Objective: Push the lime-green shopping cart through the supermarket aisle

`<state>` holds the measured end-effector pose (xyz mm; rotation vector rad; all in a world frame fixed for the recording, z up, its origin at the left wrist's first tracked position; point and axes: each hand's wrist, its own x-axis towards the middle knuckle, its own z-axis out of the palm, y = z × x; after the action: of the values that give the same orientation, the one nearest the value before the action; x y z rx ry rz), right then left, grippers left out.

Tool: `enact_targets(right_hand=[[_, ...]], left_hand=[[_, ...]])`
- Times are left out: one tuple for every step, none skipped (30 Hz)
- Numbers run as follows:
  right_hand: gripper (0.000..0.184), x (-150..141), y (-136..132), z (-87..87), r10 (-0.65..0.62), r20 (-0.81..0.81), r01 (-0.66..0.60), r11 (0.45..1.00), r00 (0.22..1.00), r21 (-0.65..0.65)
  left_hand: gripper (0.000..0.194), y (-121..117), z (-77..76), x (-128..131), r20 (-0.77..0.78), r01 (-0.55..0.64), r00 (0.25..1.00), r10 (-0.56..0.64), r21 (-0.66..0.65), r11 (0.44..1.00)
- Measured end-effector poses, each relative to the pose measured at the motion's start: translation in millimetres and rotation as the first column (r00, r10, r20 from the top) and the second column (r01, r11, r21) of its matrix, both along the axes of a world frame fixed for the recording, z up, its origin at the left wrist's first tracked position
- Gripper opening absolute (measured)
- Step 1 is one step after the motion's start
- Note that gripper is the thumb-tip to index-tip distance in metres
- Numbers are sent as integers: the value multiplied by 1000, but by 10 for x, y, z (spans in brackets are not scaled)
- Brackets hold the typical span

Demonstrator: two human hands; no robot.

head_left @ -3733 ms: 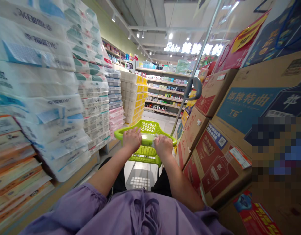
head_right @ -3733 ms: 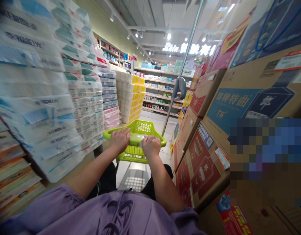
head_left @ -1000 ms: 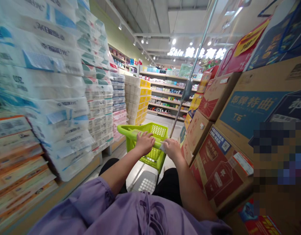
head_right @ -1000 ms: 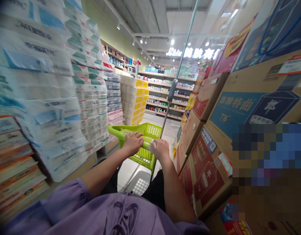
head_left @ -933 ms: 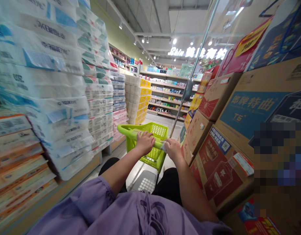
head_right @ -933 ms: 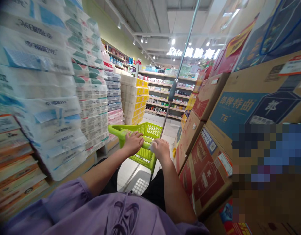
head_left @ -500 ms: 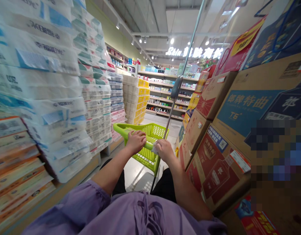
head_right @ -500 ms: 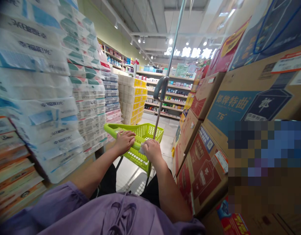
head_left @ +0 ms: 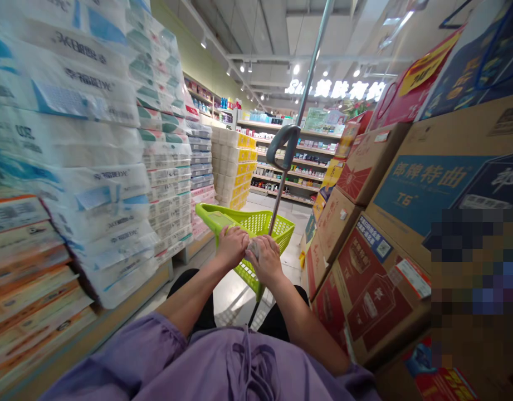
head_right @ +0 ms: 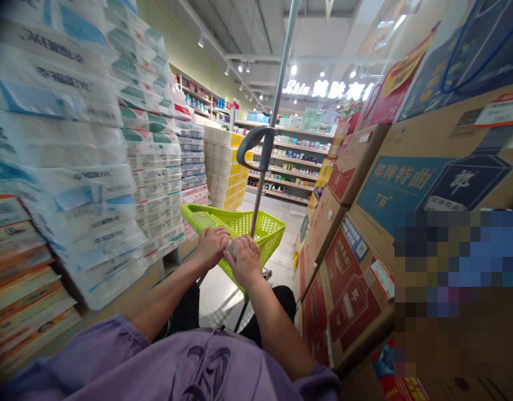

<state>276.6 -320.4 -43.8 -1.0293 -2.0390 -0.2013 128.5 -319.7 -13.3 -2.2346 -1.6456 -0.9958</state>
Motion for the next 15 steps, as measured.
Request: enact_targets(right_hand=[[33,25,5,-18,8,-3,-8,1000,1000,8],[33,53,12,-30,20,-9,-20,1000,1000,11],[32,80,20,-35,37,-17,-37,999,999,13],[31,103,28,-32,57,-26,-57,998,998,12],[30,119,35,-23,77,-36,-77,997,996,11],[30,127,41,-9,92,-48,-92,996,995,9],[30,127,45,7,100,-62,-100,995,993,6],[30,122,48,21,103,-80,-103,995,991,3],[31,113,51,31,105,-100,-105,994,989,3],[31,105,55,32,106,-127,-106,994,986,6],[32,101,61,24,107,-160,-106,994,981,12],[33,104,68,5,108,-199,-106,994,974,21],[34,115,76,-21,109,-243,-104,994,964,30],[35,133,87,-51,108,-287,-102,994,952,36],[36,155,97,-80,105,-327,-99,994,939,35]], left_hand=[[33,-3,8,-9,7,8,1000,-8,2,1000],[33,-3,13,-18,13,16,1000,-16,3,1000],[34,-1,14,-24,21,22,1000,-22,5,1000],[34,3,10,-25,31,27,999,-27,5,1000],[34,9,2,-20,42,27,999,-27,6,1000],[34,14,-9,-10,52,22,998,-23,7,1000],[34,19,-22,5,60,16,998,-16,10,1000],[34,22,-34,22,64,9,998,-10,14,1000],[33,24,-43,39,64,3,998,-4,19,1000],[33,23,-48,56,60,0,998,-1,23,1000],[33,20,-50,70,55,-2,998,1,24,1000],[33,15,-48,80,50,-3,999,2,23,1000],[33,9,-44,88,46,-3,999,2,19,1000],[34,4,-38,93,43,-4,999,3,11,1000],[34,-1,-33,95,42,-6,999,6,1,1000]])
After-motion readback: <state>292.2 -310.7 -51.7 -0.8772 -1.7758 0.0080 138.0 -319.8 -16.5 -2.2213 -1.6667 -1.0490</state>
